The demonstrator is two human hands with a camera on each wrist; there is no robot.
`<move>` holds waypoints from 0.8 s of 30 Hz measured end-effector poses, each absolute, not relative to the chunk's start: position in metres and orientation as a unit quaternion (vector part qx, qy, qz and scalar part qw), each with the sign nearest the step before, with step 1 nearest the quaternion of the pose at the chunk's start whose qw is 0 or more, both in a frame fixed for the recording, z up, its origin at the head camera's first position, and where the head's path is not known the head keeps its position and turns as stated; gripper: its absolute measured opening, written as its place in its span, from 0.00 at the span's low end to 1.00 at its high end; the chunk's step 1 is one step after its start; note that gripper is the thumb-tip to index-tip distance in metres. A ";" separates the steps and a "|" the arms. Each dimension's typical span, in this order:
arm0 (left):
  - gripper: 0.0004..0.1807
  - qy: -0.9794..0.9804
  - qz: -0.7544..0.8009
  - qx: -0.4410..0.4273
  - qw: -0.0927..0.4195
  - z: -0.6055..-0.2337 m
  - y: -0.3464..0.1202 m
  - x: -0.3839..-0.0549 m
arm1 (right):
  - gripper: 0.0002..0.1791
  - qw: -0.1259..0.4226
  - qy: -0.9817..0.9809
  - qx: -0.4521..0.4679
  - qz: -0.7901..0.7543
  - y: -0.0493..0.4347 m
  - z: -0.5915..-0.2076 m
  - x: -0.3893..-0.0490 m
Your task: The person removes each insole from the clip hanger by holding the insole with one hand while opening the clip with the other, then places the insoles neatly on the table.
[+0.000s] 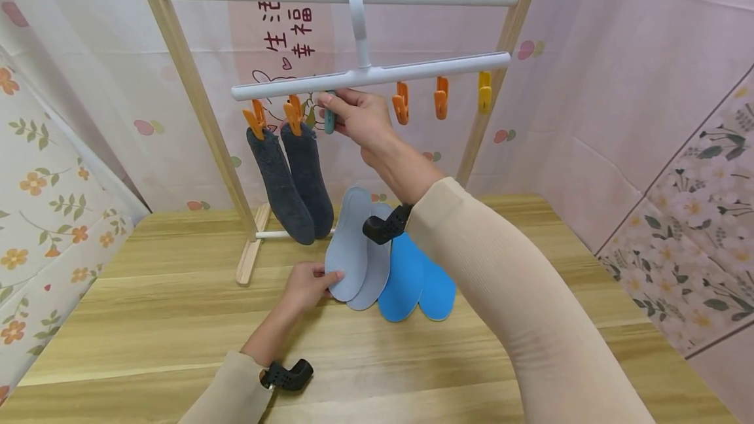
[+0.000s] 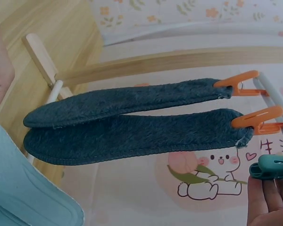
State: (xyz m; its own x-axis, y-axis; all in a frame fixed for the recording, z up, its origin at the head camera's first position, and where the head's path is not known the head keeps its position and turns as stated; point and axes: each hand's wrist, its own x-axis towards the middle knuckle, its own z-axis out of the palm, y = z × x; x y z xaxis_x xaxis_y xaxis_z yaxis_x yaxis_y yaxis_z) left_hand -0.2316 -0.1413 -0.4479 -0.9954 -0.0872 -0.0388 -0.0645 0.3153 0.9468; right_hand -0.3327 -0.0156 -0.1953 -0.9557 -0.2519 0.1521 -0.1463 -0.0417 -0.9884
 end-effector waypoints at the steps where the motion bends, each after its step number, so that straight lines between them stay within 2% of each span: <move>1: 0.10 -0.813 -0.580 0.051 0.008 -0.448 -0.142 -0.232 | 0.21 0.037 0.692 -0.145 -0.706 -0.016 -0.195 -0.333; 11: 0.10 -0.838 -0.542 0.064 0.009 -0.439 -0.147 -0.229 | 0.20 0.047 0.680 -0.160 -0.714 -0.015 -0.197 -0.334; 18: 0.22 -0.871 -0.486 0.068 0.035 -0.438 -0.146 -0.229 | 0.21 0.049 0.680 -0.164 -0.712 -0.016 -0.198 -0.334; 24: 0.25 -0.897 -0.433 0.080 0.045 -0.436 -0.146 -0.229 | 0.21 0.046 0.684 -0.171 -0.707 -0.017 -0.200 -0.333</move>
State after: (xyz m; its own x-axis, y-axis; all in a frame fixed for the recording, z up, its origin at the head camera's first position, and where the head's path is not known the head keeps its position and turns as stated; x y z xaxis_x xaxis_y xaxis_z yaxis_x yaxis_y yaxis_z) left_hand -0.2286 -0.1461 -0.4359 -0.9831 -0.1827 0.0119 -0.1043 0.6127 0.7834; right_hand -0.3331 -0.0172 -0.2003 -0.9372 -0.2997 0.1786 -0.1686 -0.0593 -0.9839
